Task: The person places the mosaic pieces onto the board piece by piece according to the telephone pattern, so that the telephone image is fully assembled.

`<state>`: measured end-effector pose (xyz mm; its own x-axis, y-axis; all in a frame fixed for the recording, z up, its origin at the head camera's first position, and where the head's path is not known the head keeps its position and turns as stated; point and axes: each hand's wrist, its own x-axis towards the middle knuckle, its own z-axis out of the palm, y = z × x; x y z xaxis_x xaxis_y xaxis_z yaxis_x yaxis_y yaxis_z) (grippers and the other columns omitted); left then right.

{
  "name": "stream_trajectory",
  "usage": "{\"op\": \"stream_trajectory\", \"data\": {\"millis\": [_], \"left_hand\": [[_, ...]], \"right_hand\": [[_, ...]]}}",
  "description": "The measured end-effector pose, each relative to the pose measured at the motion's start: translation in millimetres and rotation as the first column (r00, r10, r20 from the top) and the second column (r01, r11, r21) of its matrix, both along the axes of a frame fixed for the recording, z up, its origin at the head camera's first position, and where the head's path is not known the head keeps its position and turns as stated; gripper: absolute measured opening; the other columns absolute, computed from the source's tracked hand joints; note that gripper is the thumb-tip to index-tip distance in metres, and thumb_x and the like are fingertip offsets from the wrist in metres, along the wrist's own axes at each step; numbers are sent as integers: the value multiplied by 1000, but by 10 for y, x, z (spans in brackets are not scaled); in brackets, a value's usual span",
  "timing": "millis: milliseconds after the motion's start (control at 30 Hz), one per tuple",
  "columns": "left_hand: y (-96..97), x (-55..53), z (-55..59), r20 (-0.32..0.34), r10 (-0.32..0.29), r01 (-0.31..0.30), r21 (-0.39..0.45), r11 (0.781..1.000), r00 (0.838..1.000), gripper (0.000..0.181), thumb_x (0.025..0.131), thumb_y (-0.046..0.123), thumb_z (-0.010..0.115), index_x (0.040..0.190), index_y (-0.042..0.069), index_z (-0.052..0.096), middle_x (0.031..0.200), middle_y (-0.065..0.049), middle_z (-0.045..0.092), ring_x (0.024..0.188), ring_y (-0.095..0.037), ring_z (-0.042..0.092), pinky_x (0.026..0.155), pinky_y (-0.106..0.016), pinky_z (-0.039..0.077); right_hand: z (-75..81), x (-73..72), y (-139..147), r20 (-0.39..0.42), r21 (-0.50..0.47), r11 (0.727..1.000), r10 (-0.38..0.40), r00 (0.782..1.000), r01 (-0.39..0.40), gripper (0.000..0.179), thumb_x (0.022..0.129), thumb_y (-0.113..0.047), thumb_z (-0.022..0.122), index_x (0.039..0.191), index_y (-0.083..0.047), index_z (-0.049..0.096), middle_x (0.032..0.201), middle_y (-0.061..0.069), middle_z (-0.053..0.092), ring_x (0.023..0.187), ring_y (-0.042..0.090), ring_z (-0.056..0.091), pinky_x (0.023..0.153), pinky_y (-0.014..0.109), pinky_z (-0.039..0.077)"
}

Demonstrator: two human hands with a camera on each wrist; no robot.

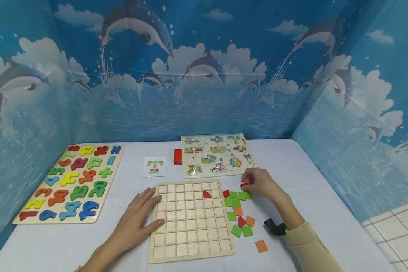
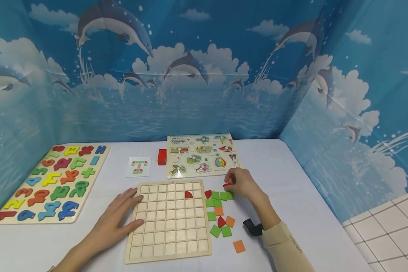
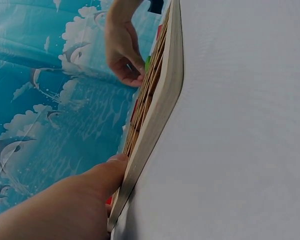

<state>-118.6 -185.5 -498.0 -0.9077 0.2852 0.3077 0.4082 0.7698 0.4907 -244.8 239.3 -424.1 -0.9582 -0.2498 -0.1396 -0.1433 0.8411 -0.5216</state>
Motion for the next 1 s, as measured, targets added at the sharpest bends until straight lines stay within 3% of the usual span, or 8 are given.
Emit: {"op": "stream_trajectory", "data": {"millis": [133, 400, 700, 1000], "left_hand": [[1, -3, -10, 11, -1, 1, -4, 1000, 1000, 70, 95, 53, 75, 152, 19, 54, 168, -9, 40, 159, -33, 31, 131, -53, 21], [8, 37, -8, 38, 1, -1, 2, 1000, 999, 68, 95, 53, 74, 151, 19, 56, 168, -10, 41, 158, -34, 32, 129, -60, 23], [-32, 55, 29, 24, 6, -6, 1, 1000, 1000, 68, 95, 52, 75, 152, 19, 55, 168, -9, 40, 159, -33, 32, 130, -57, 22], [-26, 23, 37, 37, -3, 4, -9, 1000, 999, 69, 96, 54, 73, 153, 20, 54, 169, -8, 39, 159, -32, 30, 130, -58, 21]], "right_hand": [[24, -11, 69, 7, 6, 1000, -10, 1000, 10, 24, 88, -10, 85, 103, -6, 67, 90, 6, 62, 87, 21, 56, 75, 30, 49], [-47, 12, 92, -30, 37, 999, -24, 999, 25, 23, 87, -13, 87, 96, -8, 66, 85, 4, 63, 84, 20, 56, 74, 29, 50], [-11, -23, 78, -98, 48, 995, 95, 991, -90, 18, 86, -10, 87, 92, -10, 70, 80, 0, 64, 77, 18, 57, 71, 28, 52], [-32, -64, 132, -123, 54, 998, -10, 992, 16, 21, 84, -16, 90, 93, -9, 72, 84, 3, 64, 82, 20, 57, 72, 30, 50]]}}
